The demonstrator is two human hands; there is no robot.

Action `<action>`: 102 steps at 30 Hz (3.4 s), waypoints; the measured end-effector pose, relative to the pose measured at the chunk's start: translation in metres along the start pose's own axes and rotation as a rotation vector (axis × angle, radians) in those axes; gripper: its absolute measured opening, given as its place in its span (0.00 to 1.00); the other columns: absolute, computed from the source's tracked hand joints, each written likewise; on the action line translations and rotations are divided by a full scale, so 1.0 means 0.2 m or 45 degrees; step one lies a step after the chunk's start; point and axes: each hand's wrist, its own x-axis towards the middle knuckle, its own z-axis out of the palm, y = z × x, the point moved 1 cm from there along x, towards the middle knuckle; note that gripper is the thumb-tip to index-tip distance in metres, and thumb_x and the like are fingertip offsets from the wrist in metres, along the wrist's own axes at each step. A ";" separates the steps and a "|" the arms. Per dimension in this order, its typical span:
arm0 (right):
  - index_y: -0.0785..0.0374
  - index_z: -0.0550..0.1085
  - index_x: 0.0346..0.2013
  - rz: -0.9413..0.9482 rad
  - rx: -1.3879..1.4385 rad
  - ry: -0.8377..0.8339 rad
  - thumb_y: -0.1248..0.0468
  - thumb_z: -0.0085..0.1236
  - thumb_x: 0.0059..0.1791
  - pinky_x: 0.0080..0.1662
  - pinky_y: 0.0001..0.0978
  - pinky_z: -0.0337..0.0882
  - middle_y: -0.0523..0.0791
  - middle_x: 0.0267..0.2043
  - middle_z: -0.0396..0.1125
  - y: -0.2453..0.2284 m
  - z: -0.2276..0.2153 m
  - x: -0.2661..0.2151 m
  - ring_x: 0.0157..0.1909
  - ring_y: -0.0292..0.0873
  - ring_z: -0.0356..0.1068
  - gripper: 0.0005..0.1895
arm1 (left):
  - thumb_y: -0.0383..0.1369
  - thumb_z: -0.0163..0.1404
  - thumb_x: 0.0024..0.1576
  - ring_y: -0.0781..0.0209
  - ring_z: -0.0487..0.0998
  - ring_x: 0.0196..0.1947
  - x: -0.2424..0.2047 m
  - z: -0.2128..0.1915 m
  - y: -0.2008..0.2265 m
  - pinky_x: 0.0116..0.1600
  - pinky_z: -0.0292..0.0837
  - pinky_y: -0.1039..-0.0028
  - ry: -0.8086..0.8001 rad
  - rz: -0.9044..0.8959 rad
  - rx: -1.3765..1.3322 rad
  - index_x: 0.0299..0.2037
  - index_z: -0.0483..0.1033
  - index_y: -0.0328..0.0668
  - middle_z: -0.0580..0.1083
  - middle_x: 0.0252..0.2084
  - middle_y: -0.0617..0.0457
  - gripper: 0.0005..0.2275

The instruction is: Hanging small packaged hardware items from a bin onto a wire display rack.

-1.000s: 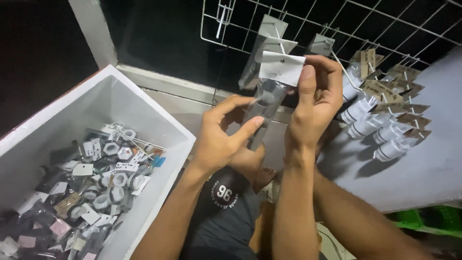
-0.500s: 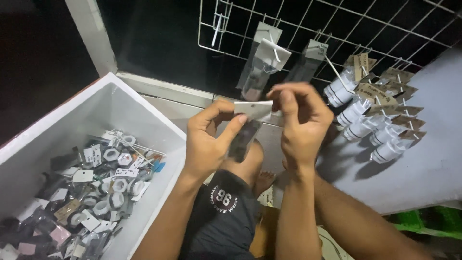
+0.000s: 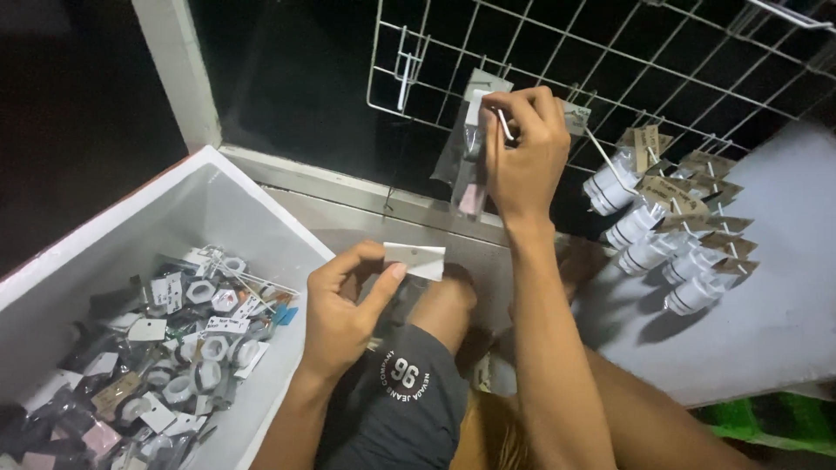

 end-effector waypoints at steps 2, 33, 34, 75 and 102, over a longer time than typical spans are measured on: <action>0.63 0.81 0.38 -0.008 -0.034 -0.040 0.75 0.63 0.48 0.37 0.32 0.70 0.44 0.35 0.66 0.01 0.03 0.01 0.36 0.43 0.66 0.07 | 0.21 0.56 0.56 0.63 0.77 0.35 -0.03 -0.02 0.00 0.45 0.74 0.72 -0.001 -0.069 -0.080 0.35 0.78 0.32 0.76 0.31 0.50 0.01; 0.68 0.76 0.49 0.492 0.718 -0.185 0.63 0.53 0.56 0.38 0.30 0.77 0.53 0.35 0.72 -0.01 -0.40 -0.10 0.35 0.43 0.73 0.12 | 0.25 0.62 0.53 0.54 0.84 0.40 0.37 0.30 0.15 0.47 0.81 0.64 -0.036 0.177 0.001 0.44 0.75 0.41 0.80 0.37 0.48 0.11; 0.68 0.76 0.49 0.506 0.711 -0.189 0.63 0.53 0.56 0.38 0.30 0.77 0.53 0.35 0.72 -0.04 -0.40 -0.10 0.35 0.43 0.73 0.12 | 0.25 0.62 0.53 0.54 0.84 0.40 0.37 0.31 0.17 0.47 0.81 0.64 -0.041 0.162 -0.001 0.44 0.75 0.41 0.80 0.37 0.48 0.11; 0.69 0.76 0.55 -0.091 0.108 -0.100 0.72 0.56 0.57 0.58 0.51 0.73 0.54 0.61 0.62 -0.20 -0.36 -0.11 0.62 0.59 0.68 0.12 | 0.27 0.57 0.60 0.34 0.70 0.65 0.39 0.38 -0.01 0.64 0.70 0.48 -0.115 0.593 0.462 0.67 0.70 0.50 0.63 0.69 0.41 0.23; 0.54 0.58 0.77 -0.140 -0.676 -0.400 0.61 0.50 0.57 0.74 0.59 0.32 0.50 0.80 0.44 -0.03 0.00 -0.23 0.80 0.61 0.34 0.31 | 0.29 0.61 0.49 0.24 0.50 0.72 0.31 0.38 -0.29 0.70 0.51 0.37 -0.521 0.270 1.248 0.66 0.66 0.30 0.45 0.79 0.39 0.32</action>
